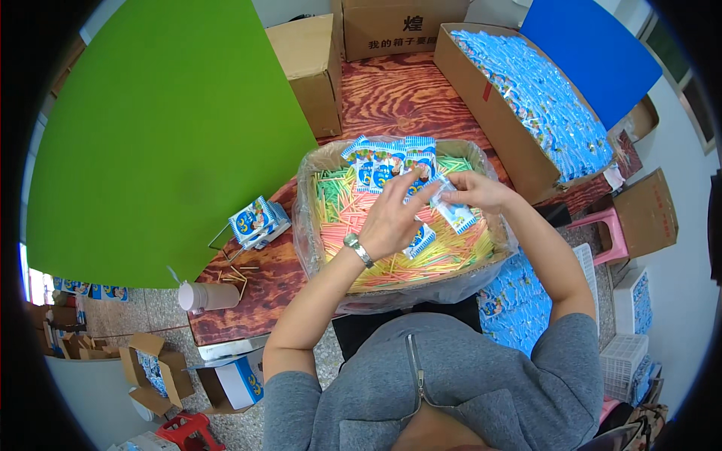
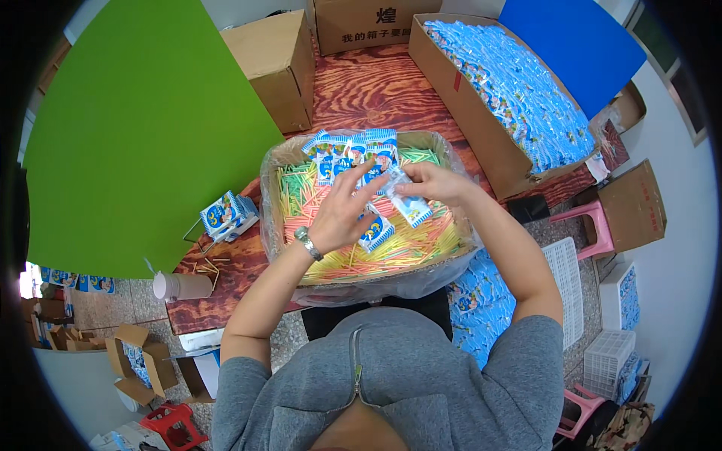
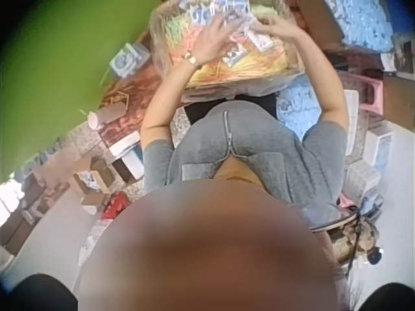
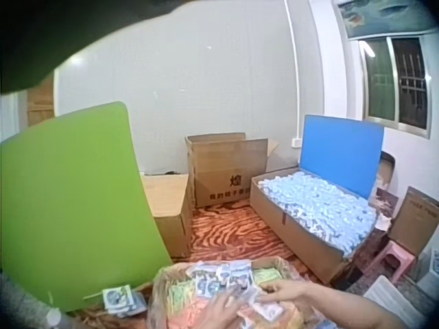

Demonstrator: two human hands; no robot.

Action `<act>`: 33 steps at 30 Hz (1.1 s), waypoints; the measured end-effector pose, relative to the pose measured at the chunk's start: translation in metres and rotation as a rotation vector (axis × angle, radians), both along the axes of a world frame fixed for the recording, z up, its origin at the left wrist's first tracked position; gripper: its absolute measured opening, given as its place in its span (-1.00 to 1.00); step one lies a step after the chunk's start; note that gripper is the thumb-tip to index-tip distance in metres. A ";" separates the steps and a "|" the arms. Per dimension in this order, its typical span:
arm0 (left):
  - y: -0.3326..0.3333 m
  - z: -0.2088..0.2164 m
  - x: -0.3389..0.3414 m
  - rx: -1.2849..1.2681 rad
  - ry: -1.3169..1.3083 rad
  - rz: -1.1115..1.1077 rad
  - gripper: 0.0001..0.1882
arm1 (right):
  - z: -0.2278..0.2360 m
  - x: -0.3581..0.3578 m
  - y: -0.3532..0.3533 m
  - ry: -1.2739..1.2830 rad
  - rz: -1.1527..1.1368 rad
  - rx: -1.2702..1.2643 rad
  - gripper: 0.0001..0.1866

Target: Packing and organizing small blue pouches into a plastic bin.

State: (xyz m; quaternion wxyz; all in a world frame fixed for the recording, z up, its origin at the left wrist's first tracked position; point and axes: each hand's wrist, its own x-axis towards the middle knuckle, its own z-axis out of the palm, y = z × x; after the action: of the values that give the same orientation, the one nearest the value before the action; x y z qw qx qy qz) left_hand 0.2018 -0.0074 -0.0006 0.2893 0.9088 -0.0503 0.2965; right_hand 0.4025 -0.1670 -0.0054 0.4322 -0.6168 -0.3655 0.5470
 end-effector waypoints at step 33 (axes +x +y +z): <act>0.070 -0.017 -0.069 -1.062 0.181 0.106 -0.79 | 0.063 -0.092 0.125 -0.975 0.055 0.528 -0.83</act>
State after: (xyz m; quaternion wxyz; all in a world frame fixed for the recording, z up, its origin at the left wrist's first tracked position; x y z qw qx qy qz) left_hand 0.1331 0.0622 -0.0171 0.6965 0.6608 0.1776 0.2160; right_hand 0.3102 -0.0421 0.0574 0.3387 -0.6595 -0.6638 0.0990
